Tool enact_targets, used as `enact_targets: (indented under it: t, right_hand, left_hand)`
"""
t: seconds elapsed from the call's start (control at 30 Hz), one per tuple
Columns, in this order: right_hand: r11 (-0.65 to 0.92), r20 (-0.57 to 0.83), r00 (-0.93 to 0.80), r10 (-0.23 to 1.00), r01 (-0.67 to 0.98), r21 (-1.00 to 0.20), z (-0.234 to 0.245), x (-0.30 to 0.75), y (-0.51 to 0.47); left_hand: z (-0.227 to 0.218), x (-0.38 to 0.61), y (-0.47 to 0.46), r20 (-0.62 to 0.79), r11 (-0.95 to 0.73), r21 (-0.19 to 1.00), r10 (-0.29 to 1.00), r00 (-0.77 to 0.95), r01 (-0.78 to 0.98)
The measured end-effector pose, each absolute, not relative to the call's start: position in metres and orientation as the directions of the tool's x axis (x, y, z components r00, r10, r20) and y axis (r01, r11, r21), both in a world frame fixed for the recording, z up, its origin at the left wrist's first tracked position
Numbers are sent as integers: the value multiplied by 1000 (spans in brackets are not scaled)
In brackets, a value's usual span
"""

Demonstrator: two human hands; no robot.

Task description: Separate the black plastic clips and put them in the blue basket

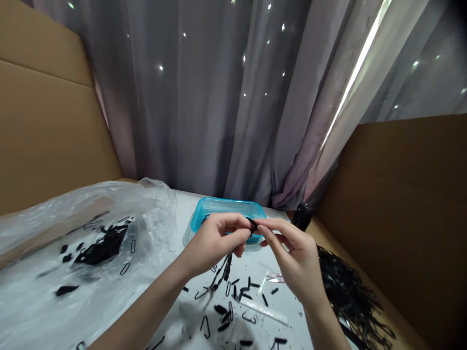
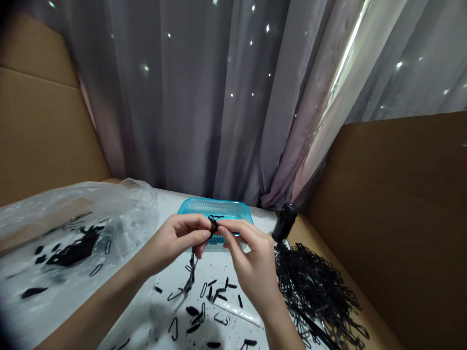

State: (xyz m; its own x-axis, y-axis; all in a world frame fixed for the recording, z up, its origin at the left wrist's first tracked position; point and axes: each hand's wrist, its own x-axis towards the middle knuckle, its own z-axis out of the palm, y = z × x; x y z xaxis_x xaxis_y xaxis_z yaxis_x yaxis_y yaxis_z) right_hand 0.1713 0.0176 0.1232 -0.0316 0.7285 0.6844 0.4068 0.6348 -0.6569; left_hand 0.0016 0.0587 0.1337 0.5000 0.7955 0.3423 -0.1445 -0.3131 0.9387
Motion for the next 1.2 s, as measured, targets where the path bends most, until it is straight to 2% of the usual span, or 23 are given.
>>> enact_targets:
  t: [0.17,0.3,0.47,0.6,0.77,1.0,1.2]
  right_hand:
    - [690,771,-54,634,492,-532,119,164,18]
    - [706,816,-49,575,534,-465,119,162,15]
    - [688,786,-16,618,495,-531,120,163,12]
    - [690,787,-34,616,504,-519,122,164,11]
    - [676,760,-29,649,482,-558,123,166,10]
    - [627,711,-45,701,514,-585,126,174,11]
    - [659,733,-169,659,599,-455,126,175,10]
  left_hand:
    - [135,3,55,436,-436,894,798,416,-102]
    - [135,5,52,426,-426,899,799,424,-100]
    - [136,7,49,443,-451,889,800,403,-81]
    - [135,7,50,484,-491,866,780,397,-91]
    - [135,4,47,491,-529,849,782,384,-7]
    - [133,4,43,594,-718,664,677,434,210]
    - [128,3,42,682,-818,480,576,451,318]
